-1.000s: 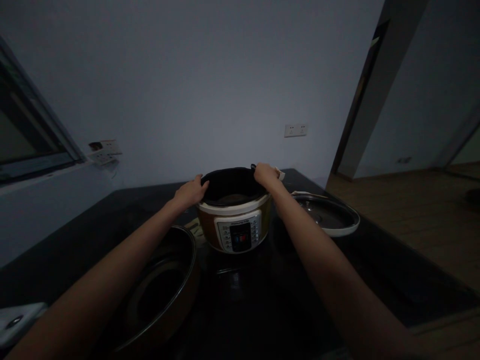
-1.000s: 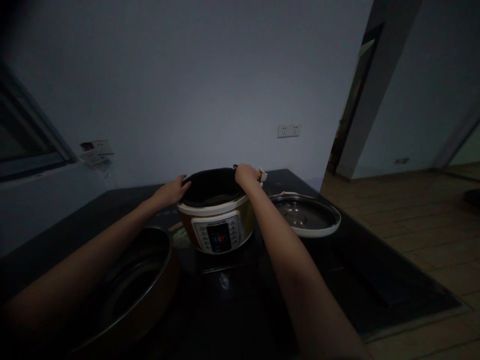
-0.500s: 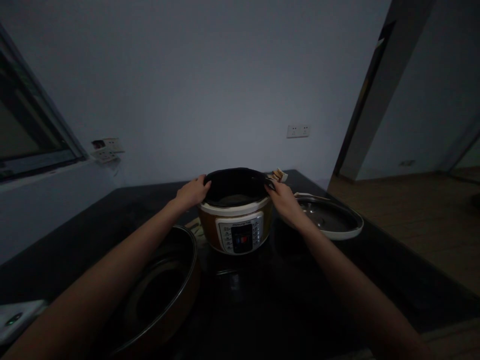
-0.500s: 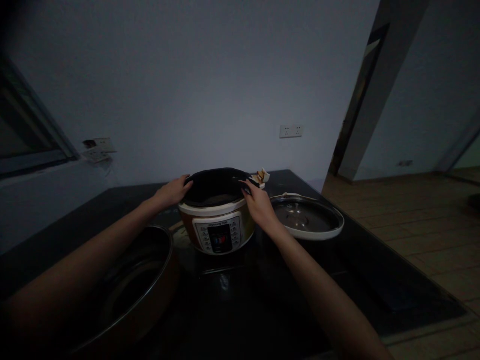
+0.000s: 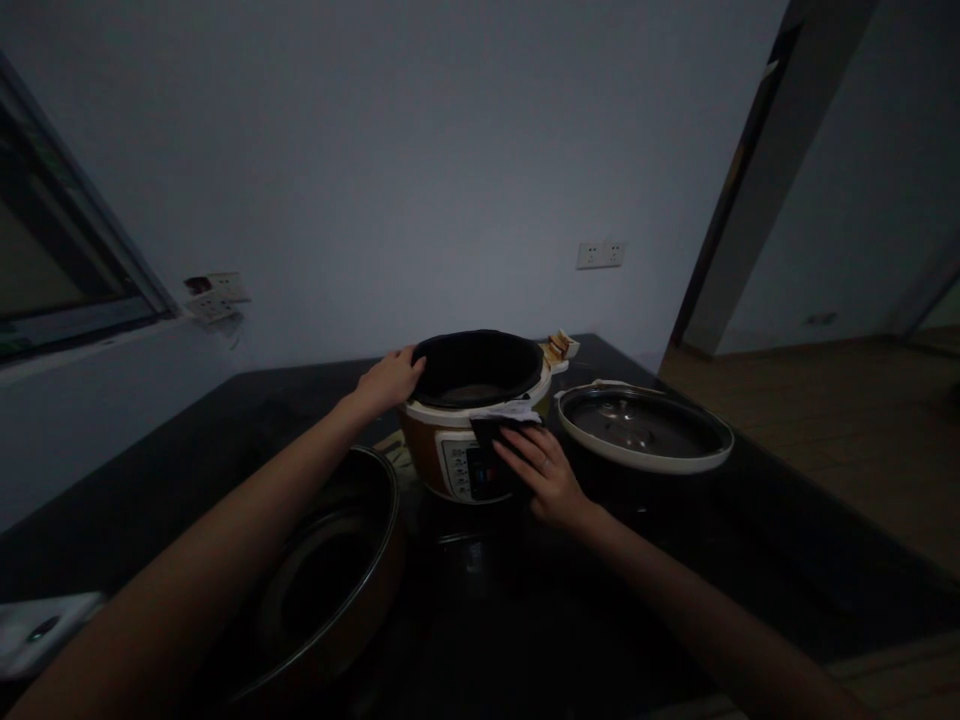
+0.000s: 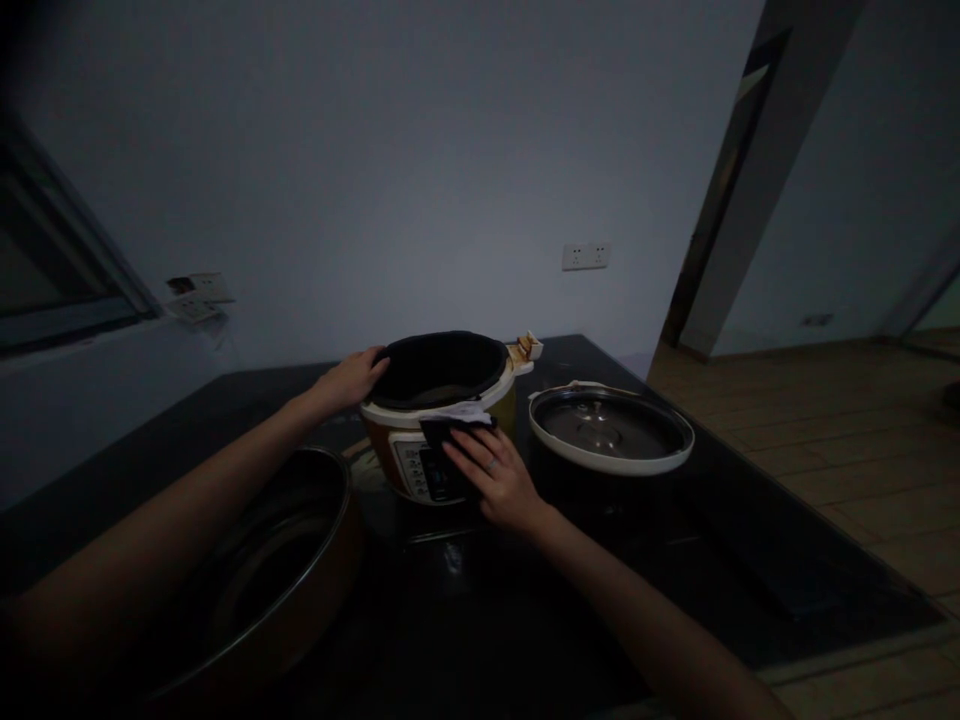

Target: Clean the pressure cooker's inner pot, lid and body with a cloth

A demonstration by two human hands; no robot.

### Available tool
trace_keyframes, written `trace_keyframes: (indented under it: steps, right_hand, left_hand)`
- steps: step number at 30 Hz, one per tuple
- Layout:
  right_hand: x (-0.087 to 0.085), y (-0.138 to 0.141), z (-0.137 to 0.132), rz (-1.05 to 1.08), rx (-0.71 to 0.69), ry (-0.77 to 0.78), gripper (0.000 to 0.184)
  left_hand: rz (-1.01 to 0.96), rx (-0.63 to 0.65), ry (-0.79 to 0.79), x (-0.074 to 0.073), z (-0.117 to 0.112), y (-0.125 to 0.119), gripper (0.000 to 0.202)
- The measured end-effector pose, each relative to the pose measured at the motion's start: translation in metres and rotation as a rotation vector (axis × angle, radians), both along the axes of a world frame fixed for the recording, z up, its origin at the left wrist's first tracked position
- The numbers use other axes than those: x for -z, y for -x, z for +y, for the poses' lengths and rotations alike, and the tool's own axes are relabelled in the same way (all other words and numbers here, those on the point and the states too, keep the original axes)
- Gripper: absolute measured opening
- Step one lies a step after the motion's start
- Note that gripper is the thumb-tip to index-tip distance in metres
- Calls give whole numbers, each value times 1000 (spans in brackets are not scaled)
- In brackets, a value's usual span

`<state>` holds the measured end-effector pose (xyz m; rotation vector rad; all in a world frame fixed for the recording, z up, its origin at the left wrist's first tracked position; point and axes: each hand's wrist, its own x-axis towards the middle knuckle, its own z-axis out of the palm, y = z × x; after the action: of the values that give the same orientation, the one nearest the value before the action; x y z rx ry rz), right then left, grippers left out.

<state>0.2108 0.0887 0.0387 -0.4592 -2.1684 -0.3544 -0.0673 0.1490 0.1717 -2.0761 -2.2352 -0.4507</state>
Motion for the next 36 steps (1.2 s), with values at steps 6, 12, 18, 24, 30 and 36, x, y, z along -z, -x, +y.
trace_keyframes:
  steps: [6,12,18,24,30,36]
  right_hand:
    - [-25,-5,3,90,43,5,63]
    - [-47,-27,-4,480,137,178,53]
    - [-26,-31,-1,523,166,269,55]
    - [2,-3,11,96,-65,125,68]
    - [-23,12,5,-158,-9,-77,53]
    - [-48,50,-9,-343,-19,-140,52]
  left_hand:
    - [-8,10,5,-1,-2,-1,53]
    - [-16,23,12,-4,-4,-3,53]
    - [-12,10,17,-5,-5,-4,54]
    - [-7,12,13,-3,-4,-3,53]
    - [2,29,7,-2,-2,-3,53]
    - [1,28,11,-3,-4,-5,53]
